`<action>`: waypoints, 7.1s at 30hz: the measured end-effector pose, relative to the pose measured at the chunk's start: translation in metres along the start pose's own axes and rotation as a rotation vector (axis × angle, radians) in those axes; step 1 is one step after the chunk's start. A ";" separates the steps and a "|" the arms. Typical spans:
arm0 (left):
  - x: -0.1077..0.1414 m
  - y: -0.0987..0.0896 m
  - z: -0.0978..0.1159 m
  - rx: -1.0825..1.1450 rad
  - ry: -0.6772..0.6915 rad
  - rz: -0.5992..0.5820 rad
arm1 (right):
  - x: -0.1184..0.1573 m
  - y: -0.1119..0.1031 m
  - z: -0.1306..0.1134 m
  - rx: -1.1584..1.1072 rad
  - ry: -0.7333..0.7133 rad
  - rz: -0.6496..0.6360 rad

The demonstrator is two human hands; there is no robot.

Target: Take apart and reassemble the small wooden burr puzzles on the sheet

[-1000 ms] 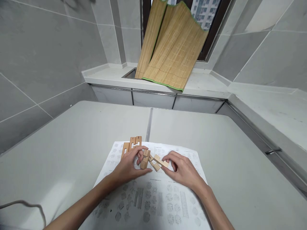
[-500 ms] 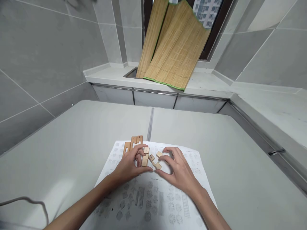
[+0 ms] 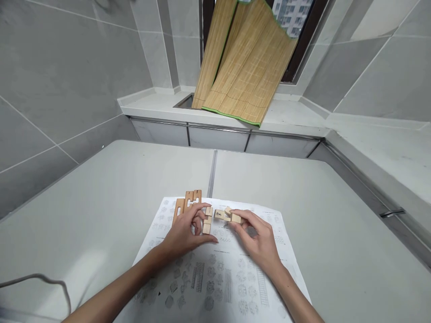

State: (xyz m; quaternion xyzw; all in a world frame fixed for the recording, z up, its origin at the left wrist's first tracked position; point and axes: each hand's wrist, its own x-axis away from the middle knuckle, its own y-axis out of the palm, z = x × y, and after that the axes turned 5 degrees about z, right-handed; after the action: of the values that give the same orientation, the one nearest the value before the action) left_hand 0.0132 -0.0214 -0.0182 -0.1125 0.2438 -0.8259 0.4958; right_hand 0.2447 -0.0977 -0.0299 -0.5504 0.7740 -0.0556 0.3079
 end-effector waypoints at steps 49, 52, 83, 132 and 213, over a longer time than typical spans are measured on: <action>0.008 -0.003 0.012 0.190 0.183 -0.198 | 0.009 0.016 -0.016 -0.287 0.253 -0.198; 0.010 -0.001 0.013 0.207 0.213 -0.275 | 0.007 0.013 -0.018 -0.316 0.277 -0.248; 0.000 -0.002 0.021 0.412 -0.145 -0.066 | -0.003 0.006 0.025 0.277 -0.041 -0.022; 0.005 0.012 0.007 0.386 -0.021 -0.023 | 0.015 0.008 -0.007 0.154 -0.297 -0.137; 0.008 0.009 0.002 0.051 0.265 -0.054 | -0.023 -0.036 0.042 0.492 0.347 0.497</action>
State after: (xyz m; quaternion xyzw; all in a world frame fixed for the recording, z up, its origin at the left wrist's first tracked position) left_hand 0.0169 -0.0320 -0.0215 0.0038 0.2830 -0.8524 0.4397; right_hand 0.3017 -0.0806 -0.0387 -0.2384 0.8879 -0.2555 0.2991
